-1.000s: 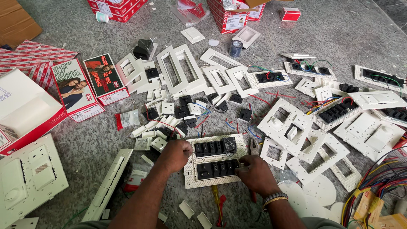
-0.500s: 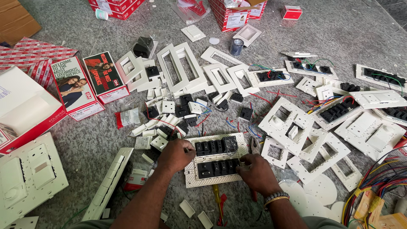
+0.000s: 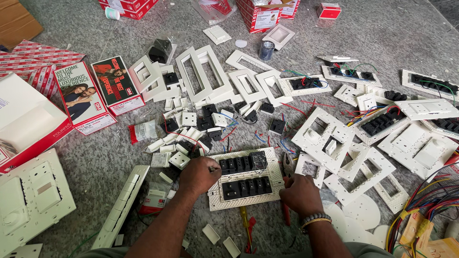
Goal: The person prepares electrical switch plate assemblies by cutting wires with pliers and connecting them to the back of switch modules using a screwdriver.
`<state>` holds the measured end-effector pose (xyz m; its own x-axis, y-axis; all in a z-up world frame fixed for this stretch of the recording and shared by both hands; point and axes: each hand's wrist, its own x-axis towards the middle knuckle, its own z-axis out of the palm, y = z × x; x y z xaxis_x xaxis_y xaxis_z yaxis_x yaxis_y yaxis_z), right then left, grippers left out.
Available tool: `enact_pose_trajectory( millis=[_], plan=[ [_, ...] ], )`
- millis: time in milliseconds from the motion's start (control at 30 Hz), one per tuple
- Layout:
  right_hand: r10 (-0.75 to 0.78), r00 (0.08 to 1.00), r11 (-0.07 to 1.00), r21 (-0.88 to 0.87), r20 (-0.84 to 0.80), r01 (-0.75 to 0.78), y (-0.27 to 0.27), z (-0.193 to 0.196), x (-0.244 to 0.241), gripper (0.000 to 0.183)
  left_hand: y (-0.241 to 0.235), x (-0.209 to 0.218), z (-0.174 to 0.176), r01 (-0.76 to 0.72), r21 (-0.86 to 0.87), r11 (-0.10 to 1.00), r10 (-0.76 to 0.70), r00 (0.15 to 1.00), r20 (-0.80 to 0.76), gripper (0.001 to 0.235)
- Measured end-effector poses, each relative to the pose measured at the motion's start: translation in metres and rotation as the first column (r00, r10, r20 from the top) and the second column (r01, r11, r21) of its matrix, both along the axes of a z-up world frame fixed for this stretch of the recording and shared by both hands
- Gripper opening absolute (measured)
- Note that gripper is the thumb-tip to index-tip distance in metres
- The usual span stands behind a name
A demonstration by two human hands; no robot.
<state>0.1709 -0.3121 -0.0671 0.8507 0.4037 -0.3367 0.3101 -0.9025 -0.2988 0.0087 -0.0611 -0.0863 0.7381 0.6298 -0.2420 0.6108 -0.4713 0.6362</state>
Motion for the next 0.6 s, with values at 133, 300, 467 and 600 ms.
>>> enact_pose_trajectory(
  millis=[133, 300, 467, 600],
  plan=[
    [-0.039, 0.997, 0.996, -0.08, -0.059, 0.035, -0.002, -0.002, 0.0, 0.024, -0.001, 0.0, 0.002, 0.009, 0.001, 1.0, -0.009, 1.0, -0.012, 0.018],
    [0.036, 0.991, 0.98, -0.191, -0.128, -0.06, 0.001, 0.0, -0.005, 0.047, -0.003, 0.0, 0.007, -0.002, -0.029, 1.0, 0.0, 0.997, -0.076, 0.016],
    [0.036, 0.992, 0.971, -0.23, -0.12, -0.063, 0.004, 0.005, -0.013, 0.053, -0.001, 0.0, 0.002, -0.015, -0.021, 1.0, 0.013, 0.998, -0.054, 0.015],
    [-0.107, 0.99, 0.99, -0.099, -0.087, 0.098, -0.002, 0.002, -0.004, 0.029, 0.006, 0.005, -0.003, 0.056, 0.017, 0.998, -0.059, 0.981, 0.185, 0.015]
  ],
)
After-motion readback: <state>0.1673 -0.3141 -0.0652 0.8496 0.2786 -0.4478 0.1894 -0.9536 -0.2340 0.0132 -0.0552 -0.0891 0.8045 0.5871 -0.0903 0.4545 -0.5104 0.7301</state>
